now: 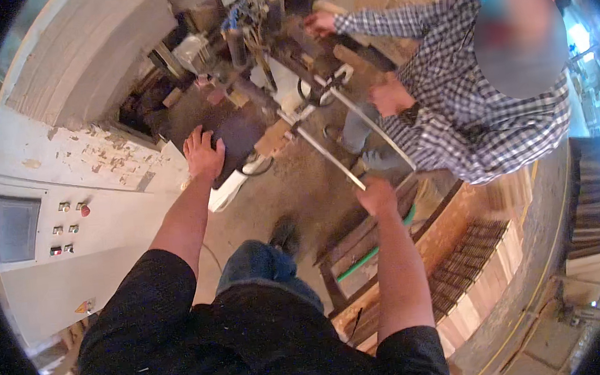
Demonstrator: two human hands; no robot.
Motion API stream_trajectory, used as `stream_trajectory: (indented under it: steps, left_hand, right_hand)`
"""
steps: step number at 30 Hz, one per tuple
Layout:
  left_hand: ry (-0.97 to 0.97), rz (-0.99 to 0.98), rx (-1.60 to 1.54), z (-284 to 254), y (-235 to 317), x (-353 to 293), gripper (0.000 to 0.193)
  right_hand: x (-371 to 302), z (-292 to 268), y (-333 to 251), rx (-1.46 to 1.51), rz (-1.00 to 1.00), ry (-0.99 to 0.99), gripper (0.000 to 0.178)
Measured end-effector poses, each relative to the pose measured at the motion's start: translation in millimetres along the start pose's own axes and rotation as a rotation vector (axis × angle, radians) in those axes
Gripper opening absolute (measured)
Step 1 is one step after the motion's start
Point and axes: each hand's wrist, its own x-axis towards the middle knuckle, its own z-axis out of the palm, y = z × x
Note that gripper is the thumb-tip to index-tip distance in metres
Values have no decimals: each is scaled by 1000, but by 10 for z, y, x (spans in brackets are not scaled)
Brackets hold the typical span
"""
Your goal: Processing wooden slats using an industrial woodworking machine with a collaborator.
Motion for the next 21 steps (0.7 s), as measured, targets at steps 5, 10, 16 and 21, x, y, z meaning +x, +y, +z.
stream_trajectory:
  steps: [5, 10, 16, 21]
  left_hand:
    - [63, 15, 24, 202, -102, 151, 50]
    - [32, 34, 60, 334, -73, 247, 51]
    - [84, 42, 101, 410, -130, 191, 49]
    - [66, 55, 83, 380, -112, 184, 50]
  right_hand:
    - [140, -141, -121, 60, 49, -95, 44]
    - [289, -99, -87, 3, 86, -126, 46]
    - [219, -50, -55, 43, 98, -74, 45]
    - [211, 8, 4, 36, 88, -53, 45]
